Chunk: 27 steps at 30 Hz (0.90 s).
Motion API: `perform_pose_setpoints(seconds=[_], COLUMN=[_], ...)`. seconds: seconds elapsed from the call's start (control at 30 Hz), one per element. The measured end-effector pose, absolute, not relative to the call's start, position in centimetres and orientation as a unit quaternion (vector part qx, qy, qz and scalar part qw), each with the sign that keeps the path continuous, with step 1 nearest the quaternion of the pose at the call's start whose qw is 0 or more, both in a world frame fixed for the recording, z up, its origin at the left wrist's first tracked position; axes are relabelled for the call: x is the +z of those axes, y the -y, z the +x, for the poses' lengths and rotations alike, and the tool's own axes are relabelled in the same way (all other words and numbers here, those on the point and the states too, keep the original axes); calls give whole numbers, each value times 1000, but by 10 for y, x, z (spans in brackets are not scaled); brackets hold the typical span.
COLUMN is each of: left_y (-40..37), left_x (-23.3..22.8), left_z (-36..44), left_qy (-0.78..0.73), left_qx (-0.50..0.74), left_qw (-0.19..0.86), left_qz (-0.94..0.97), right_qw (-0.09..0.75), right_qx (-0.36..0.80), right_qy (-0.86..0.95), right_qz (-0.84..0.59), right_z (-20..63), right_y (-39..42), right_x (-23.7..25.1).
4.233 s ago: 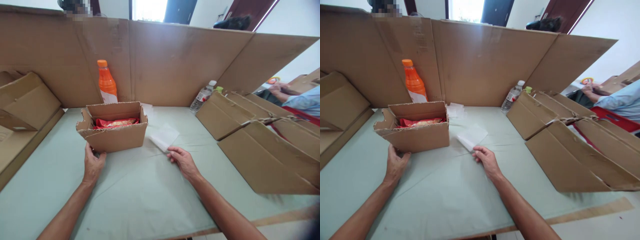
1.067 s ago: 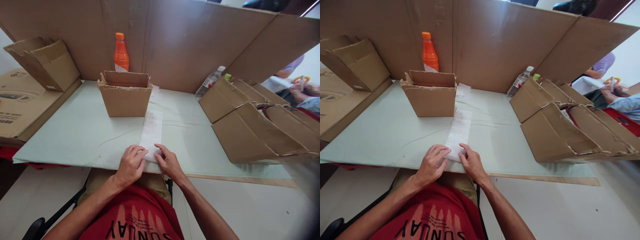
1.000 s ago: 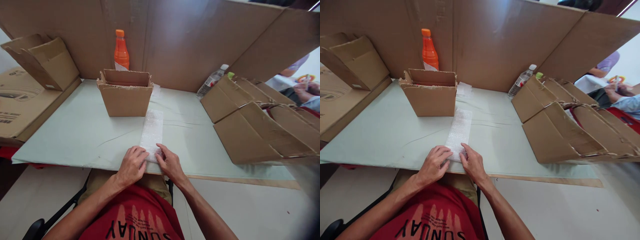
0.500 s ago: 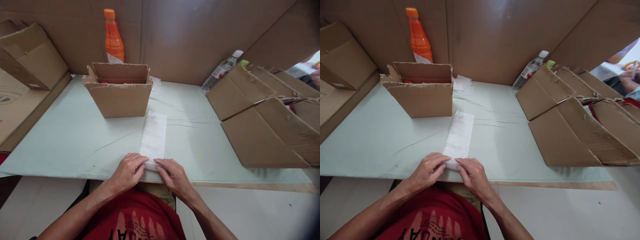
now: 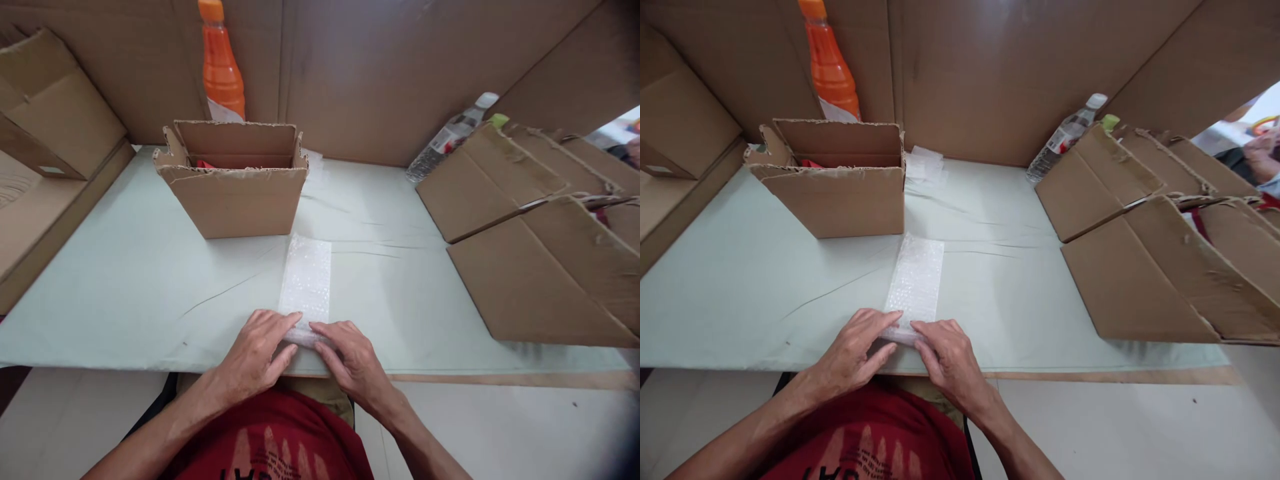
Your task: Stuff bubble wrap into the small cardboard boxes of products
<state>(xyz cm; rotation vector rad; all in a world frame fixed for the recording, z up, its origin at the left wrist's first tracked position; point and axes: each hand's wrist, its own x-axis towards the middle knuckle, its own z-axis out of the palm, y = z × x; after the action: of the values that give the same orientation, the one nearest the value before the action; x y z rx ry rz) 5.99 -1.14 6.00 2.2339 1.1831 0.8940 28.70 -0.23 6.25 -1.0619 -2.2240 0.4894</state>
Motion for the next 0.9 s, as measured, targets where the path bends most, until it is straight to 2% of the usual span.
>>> perform_pose_setpoints(seconds=[0.07, 0.13, 0.23, 0.33, 0.4, 0.57, 0.67, 0.77, 0.83, 0.9], left_y=[13, 10, 0, -2, 3, 15, 8, -2, -3, 0], left_x=[61, 58, 53, 52, 55, 60, 56, 53, 53, 57], left_z=[59, 62, 67, 69, 66, 57, 59, 61, 60, 56], left_qy=[-444, -470, -510, -514, -486, -468, -504, -527, -532, -516], left_qx=[320, 319, 322, 336, 343, 335, 330, 331, 337, 344], left_qw=[262, 267, 217, 156, 152, 243, 223, 165, 136, 129], left_qz=[795, 779, 768, 774, 789, 780, 766, 765, 765, 774], right_qw=[307, 311, 290, 255, 270, 298, 305, 264, 237, 246], right_qx=[213, 170, 78, 57, 83, 212, 134, 62, 51, 71], right_qy=[829, 828, 853, 880, 878, 834, 838, 871, 886, 884], right_qz=[-416, -435, -428, -396, -385, -412, -431, -410, -396, -390], right_z=[291, 294, 294, 289, 286, 287, 289, 285, 280, 275], right_y=[5, 8, 10, 4, -1, -3, 1, -1, -6, -12], right_x=[66, 69, 69, 64, 62, 65, 66, 65, 64, 63])
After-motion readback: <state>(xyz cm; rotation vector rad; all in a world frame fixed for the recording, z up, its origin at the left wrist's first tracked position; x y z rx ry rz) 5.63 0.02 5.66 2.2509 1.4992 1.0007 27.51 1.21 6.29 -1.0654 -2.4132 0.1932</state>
